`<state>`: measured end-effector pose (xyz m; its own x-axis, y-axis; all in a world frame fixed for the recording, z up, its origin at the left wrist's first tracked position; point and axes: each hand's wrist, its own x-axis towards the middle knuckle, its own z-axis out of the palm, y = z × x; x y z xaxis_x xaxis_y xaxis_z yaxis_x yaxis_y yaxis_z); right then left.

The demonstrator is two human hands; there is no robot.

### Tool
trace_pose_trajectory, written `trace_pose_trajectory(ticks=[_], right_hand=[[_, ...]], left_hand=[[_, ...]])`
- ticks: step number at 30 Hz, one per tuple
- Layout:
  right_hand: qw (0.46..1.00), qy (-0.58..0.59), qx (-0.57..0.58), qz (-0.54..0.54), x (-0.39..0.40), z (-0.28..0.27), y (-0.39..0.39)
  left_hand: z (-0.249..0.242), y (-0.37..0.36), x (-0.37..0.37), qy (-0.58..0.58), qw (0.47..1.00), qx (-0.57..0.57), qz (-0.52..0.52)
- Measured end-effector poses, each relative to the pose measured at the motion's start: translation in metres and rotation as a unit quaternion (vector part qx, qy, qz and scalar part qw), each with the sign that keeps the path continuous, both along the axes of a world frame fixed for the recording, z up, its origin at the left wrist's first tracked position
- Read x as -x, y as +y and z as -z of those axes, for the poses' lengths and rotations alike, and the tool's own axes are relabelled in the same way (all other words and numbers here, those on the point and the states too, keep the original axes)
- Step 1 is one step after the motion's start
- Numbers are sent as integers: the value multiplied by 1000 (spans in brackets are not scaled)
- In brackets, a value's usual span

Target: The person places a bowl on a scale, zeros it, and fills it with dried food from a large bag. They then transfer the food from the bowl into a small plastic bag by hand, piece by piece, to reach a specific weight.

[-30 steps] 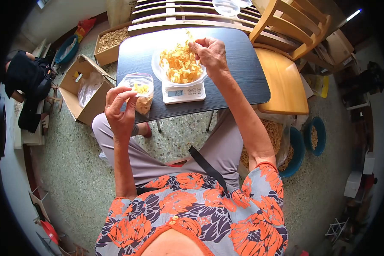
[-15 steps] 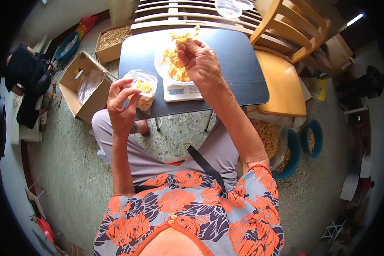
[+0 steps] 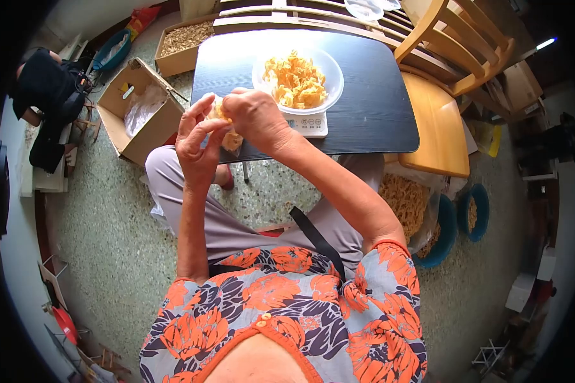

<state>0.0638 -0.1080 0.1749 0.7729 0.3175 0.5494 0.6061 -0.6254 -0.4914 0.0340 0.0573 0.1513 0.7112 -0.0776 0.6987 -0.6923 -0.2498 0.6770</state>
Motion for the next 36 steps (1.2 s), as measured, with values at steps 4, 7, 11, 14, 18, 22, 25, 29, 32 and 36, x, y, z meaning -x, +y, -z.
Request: trace_pose_trajectory(ticks=[4,7,11,14,18,22,25,29,32,36], right_hand=[[975,-55,209,-40,-3,-12,1],[961,-27,268,-58,-2,-23,4],[945,31,300,-123,-4,-23,1],[973,22,197,-120,-7,-4,0],[994,3,109,-18,4,-19,-4],[993,-47,56,94,3,-41,-27],[981,-109,67,143,-32,-39,-82],[972,-46,176,151,-57,-28,-116],[953,45,247,169,-63,-27,-117],[951,24,264,158,-63,-21,-107]], left_hand=[[5,0,0,-16,1000,17,-4],[8,2,0,-17,1000,23,2],[12,3,4,6,1000,7,4],[10,0,4,27,999,30,-11],[10,0,1,52,996,64,-15],[10,2,-2,38,996,80,-14],[10,4,-2,35,996,80,-7],[11,0,0,43,996,84,-7],[8,-3,-1,44,995,95,-7],[2,6,3,40,997,60,-5]])
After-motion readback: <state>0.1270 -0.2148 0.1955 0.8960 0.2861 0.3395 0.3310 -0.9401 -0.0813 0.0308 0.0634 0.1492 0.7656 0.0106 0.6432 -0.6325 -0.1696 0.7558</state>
